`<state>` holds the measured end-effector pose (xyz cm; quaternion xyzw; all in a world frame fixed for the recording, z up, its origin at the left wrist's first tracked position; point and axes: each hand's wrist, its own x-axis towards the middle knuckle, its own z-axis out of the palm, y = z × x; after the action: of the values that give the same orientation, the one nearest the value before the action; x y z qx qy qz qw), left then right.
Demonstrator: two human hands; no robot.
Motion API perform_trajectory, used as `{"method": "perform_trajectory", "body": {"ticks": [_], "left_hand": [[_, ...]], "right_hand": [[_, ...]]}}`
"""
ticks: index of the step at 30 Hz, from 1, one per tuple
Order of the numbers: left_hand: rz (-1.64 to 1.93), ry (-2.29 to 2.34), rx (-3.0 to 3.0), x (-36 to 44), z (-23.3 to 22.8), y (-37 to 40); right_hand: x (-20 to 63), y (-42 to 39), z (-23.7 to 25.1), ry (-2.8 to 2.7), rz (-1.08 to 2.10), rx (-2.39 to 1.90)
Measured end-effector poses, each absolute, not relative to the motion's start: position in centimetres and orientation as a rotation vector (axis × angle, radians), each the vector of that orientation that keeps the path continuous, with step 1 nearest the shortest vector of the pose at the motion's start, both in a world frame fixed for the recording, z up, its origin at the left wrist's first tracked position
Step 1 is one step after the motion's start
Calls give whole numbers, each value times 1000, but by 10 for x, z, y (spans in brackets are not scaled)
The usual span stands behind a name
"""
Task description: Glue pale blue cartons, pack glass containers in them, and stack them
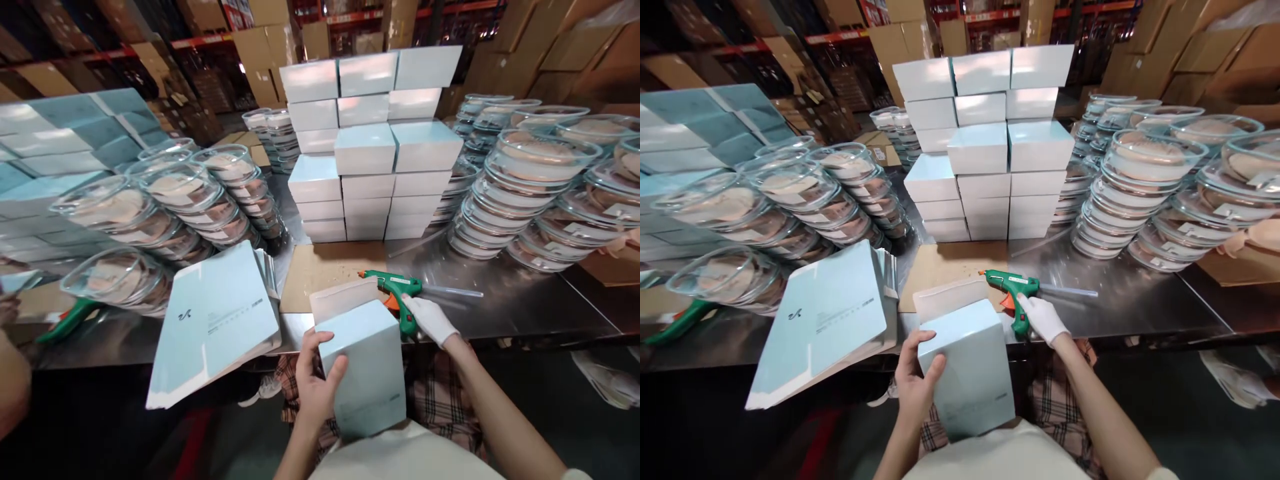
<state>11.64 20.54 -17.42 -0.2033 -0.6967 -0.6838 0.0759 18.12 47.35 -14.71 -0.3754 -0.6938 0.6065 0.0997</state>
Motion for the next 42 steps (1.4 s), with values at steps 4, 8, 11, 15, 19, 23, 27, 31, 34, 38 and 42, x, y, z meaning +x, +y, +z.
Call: {"method": "perform_trajectory", "body": {"ticks": [4,8,11,15,19,23,27,31,34,38,42], "left_hand": [[-2159,-2096,-655,117,-175,208],[-2303,-2040,-820,121,-170,218],[-2459,-1949,-761,121,-170,224],[-2571,-1757,-726,113,-176,224],[-2415,-1865,-875,109,-178,222],[-2391,-2035,-866,107,-179,218],[-2405,-2114,-553,99,-180,216],[-2257,-1879,74,102,-178,223],[-2254,-1858,112,110,-184,232],[-2014,-2059,-277,108,-189,230],[-1332,-2082,-888,92,-156,216]], "right_hand": [[202,462,-117,-2154,1621,-924],[195,443,-103,-2086,2141,-525],[193,444,-109,-1998,2152,-432],[207,453,-118,-2183,2009,226],[216,452,-120,-2378,1636,331],[214,450,-128,-2420,1528,415],[221,446,-145,-2454,1687,113],[244,430,-153,-2219,2102,-139],[260,426,-139,-2129,2281,-70],[260,448,-99,-2375,1982,-228],[243,464,-60,-2802,1512,-297]]}}
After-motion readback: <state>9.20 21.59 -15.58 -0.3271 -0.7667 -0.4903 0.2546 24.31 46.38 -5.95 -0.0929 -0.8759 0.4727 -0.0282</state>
